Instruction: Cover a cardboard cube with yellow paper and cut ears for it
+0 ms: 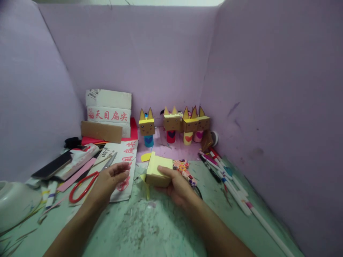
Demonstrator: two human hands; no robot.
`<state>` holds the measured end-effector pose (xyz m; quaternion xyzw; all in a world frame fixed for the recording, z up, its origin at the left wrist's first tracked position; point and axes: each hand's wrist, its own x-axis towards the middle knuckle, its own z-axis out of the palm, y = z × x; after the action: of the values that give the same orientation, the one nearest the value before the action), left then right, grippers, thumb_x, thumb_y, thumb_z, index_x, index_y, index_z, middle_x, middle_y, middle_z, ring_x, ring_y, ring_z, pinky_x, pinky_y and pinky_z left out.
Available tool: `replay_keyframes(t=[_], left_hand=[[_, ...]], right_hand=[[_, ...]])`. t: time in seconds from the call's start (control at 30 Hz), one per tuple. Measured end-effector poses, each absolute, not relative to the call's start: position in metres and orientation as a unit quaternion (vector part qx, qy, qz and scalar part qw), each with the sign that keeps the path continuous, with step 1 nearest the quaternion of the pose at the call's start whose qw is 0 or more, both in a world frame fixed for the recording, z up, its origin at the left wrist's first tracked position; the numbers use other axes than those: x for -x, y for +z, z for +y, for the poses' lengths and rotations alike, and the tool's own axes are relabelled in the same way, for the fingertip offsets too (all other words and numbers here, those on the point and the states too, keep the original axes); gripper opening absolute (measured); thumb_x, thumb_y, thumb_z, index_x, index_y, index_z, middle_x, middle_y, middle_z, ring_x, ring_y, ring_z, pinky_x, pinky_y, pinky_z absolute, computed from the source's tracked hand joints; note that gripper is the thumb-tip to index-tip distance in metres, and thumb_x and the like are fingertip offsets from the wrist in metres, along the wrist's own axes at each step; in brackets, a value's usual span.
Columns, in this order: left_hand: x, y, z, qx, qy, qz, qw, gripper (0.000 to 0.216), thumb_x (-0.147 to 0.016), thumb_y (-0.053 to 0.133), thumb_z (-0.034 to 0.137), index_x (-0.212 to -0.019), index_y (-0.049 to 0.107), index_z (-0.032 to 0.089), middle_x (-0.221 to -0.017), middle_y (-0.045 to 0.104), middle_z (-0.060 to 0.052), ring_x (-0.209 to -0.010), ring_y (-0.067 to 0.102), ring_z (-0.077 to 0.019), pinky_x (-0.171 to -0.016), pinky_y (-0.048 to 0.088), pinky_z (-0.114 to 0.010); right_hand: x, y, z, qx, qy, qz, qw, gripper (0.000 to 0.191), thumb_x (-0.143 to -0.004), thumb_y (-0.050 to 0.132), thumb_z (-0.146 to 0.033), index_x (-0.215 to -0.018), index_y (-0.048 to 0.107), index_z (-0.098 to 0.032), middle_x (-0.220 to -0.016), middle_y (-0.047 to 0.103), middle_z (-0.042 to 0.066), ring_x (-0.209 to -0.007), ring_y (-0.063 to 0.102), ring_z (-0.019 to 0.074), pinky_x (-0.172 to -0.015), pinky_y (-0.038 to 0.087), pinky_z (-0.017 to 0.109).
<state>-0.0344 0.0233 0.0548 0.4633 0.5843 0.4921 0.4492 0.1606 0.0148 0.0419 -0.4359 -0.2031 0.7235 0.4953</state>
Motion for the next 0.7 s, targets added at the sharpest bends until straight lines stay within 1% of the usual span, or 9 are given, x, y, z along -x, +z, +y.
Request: replay_keyframes(t=[0.17, 0.27, 0.37, 0.43, 0.47, 0.53, 0.57, 0.6, 0.7], left_hand=[[0.032, 0.052, 0.023, -0.476, 0.484, 0.583, 0.446, 0.035, -0.054, 0.067, 0.027, -0.084, 0.064, 0.01, -0.072, 0.065, -0.004, -0.06, 0.054, -0.0128, -0.056, 0.043, -0.024], [0.028, 0.05, 0.021, -0.495, 0.471, 0.577, 0.448, 0.032, -0.051, 0.063, 0.019, -0.083, 0.066, 0.012, -0.073, 0.065, -0.004, -0.056, 0.052, -0.0118, -0.053, 0.041, -0.024], [0.022, 0.045, 0.019, -0.522, 0.457, 0.573, 0.436, 0.043, -0.047, 0.057, 0.01, -0.089, 0.067, 0.014, -0.072, 0.064, -0.001, -0.058, 0.052, -0.0125, -0.055, 0.04, -0.024], [0.017, 0.041, 0.018, -0.547, 0.447, 0.568, 0.422, 0.044, -0.048, 0.057, 0.01, -0.09, 0.068, 0.016, -0.066, 0.062, 0.001, -0.06, 0.053, -0.0139, -0.057, 0.041, -0.025], [0.015, 0.039, 0.018, -0.558, 0.444, 0.563, 0.419, 0.039, -0.049, 0.058, 0.012, -0.086, 0.069, 0.016, -0.065, 0.062, 0.001, -0.06, 0.053, -0.0142, -0.058, 0.041, -0.025], [0.015, 0.038, 0.018, -0.565, 0.444, 0.553, 0.422, 0.02, -0.05, 0.061, 0.016, -0.069, 0.068, 0.016, -0.062, 0.062, 0.001, -0.059, 0.053, -0.0137, -0.058, 0.04, -0.025], [0.016, 0.038, 0.018, -0.56, 0.446, 0.552, 0.427, 0.011, -0.051, 0.062, 0.019, -0.061, 0.066, 0.016, -0.059, 0.061, 0.001, -0.057, 0.051, -0.0128, -0.056, 0.039, -0.024], [0.018, 0.038, 0.019, -0.548, 0.45, 0.558, 0.43, 0.007, -0.051, 0.063, 0.021, -0.056, 0.064, 0.016, -0.054, 0.059, 0.002, -0.052, 0.049, -0.0116, -0.052, 0.037, -0.023], [0.029, 0.042, 0.024, -0.489, 0.471, 0.593, 0.434, 0.013, -0.053, 0.063, 0.027, -0.054, 0.059, 0.015, -0.039, 0.047, 0.006, -0.038, 0.038, -0.0076, -0.041, 0.029, -0.02]], right_hand=[[-0.163, 0.043, 0.015, 0.423, 0.713, -0.204, 0.521, 0.024, -0.071, 0.065, -0.019, -0.094, 0.061, -0.013, -0.078, 0.068, 0.009, -0.066, 0.064, 0.0191, -0.058, 0.054, 0.031], [-0.164, 0.045, 0.015, 0.419, 0.718, -0.202, 0.517, 0.025, -0.072, 0.064, -0.02, -0.095, 0.06, -0.013, -0.077, 0.068, 0.008, -0.066, 0.064, 0.0196, -0.059, 0.055, 0.032], [-0.165, 0.046, 0.014, 0.4, 0.734, -0.204, 0.51, 0.025, -0.073, 0.063, -0.021, -0.096, 0.06, -0.013, -0.075, 0.069, 0.008, -0.064, 0.065, 0.0197, -0.057, 0.054, 0.031], [-0.164, 0.047, 0.013, 0.386, 0.747, -0.204, 0.501, 0.023, -0.075, 0.062, -0.021, -0.096, 0.06, -0.012, -0.073, 0.07, 0.008, -0.062, 0.065, 0.0192, -0.055, 0.054, 0.031], [-0.164, 0.047, 0.013, 0.381, 0.753, -0.205, 0.495, 0.022, -0.076, 0.061, -0.022, -0.095, 0.061, -0.011, -0.072, 0.07, 0.008, -0.061, 0.065, 0.019, -0.054, 0.054, 0.031], [-0.163, 0.047, 0.013, 0.378, 0.761, -0.205, 0.486, 0.02, -0.077, 0.06, -0.022, -0.094, 0.061, -0.011, -0.069, 0.069, 0.008, -0.06, 0.065, 0.019, -0.053, 0.055, 0.031], [-0.163, 0.047, 0.013, 0.378, 0.76, -0.204, 0.488, 0.02, -0.077, 0.06, -0.022, -0.093, 0.062, -0.01, -0.069, 0.069, 0.008, -0.06, 0.065, 0.0192, -0.053, 0.055, 0.031], [-0.163, 0.047, 0.014, 0.38, 0.756, -0.202, 0.494, 0.021, -0.076, 0.06, -0.022, -0.093, 0.062, -0.01, -0.07, 0.07, 0.008, -0.061, 0.066, 0.0196, -0.054, 0.056, 0.032], [-0.166, 0.048, 0.016, 0.392, 0.714, -0.186, 0.549, 0.022, -0.072, 0.064, -0.019, -0.092, 0.062, -0.012, -0.076, 0.071, 0.008, -0.065, 0.066, 0.0201, -0.057, 0.057, 0.033]])
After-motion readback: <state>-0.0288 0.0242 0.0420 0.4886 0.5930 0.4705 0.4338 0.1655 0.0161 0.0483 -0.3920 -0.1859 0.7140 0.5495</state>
